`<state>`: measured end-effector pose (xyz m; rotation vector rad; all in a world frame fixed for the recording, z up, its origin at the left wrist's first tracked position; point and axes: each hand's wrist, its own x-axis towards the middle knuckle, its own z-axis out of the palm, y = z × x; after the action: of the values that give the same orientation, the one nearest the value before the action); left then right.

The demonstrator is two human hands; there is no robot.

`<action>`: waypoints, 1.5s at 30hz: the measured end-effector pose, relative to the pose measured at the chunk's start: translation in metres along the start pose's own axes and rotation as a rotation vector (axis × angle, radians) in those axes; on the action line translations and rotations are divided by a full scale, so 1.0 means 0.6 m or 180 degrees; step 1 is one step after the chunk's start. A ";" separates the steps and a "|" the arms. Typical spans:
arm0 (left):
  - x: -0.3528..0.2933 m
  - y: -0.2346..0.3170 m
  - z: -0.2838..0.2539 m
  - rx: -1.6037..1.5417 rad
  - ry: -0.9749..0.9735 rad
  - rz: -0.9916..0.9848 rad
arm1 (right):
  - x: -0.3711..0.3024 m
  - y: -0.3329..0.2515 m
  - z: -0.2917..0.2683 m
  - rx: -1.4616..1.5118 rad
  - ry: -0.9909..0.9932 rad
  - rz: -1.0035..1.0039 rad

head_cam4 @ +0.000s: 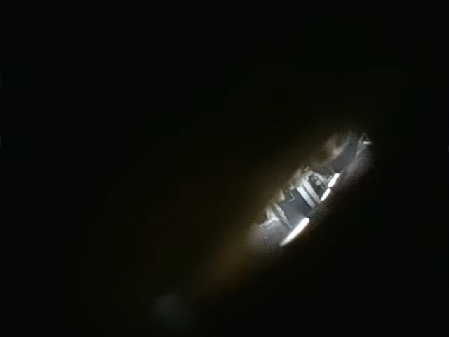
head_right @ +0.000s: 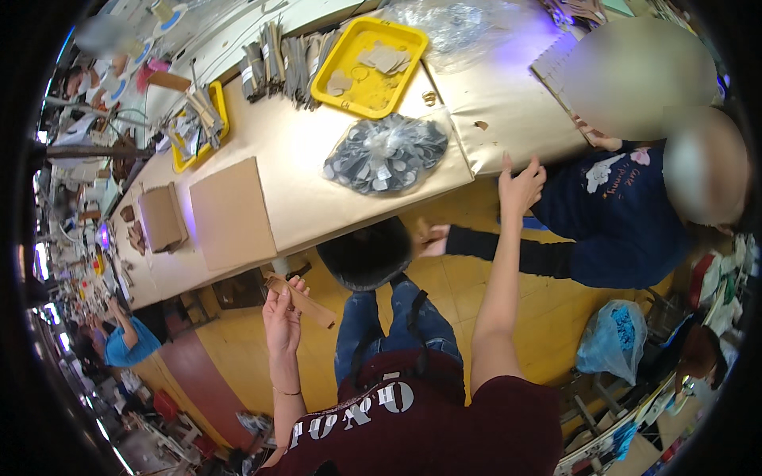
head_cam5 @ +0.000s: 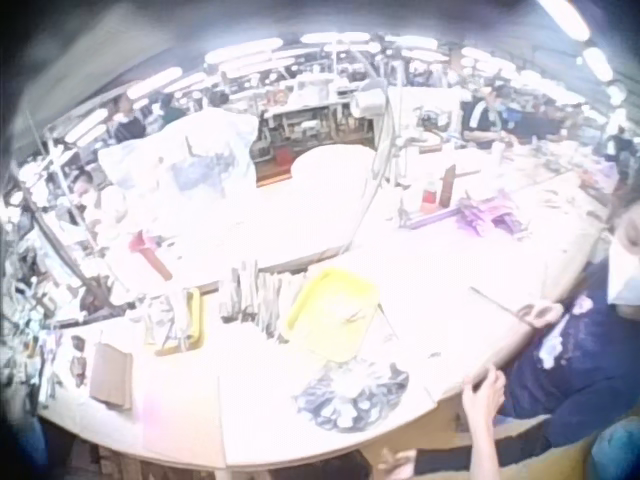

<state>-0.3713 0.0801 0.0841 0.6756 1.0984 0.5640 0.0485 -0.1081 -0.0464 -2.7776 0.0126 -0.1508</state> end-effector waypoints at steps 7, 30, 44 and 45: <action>-0.039 -0.013 -0.058 0.0033 0.0594 -0.0044 | 0.038 -0.066 0.120 0.0656 -0.0240 -0.1217; -0.051 -0.020 -0.146 -0.0013 0.1279 -0.0165 | -0.038 -0.003 0.106 0.2662 0.0174 -0.0749; 0.033 -0.128 -0.357 0.0449 0.1034 -0.1019 | -0.622 0.051 0.510 -0.1496 -0.3354 -0.0617; 0.036 -0.133 -0.381 0.0411 0.0966 -0.1105 | -0.641 0.081 0.499 -0.1535 -0.2493 -0.0130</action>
<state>-0.5702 0.0898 -0.0557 0.5026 1.5099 0.3023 -0.3012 -0.0376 -0.3818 -3.0939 -0.2318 1.0543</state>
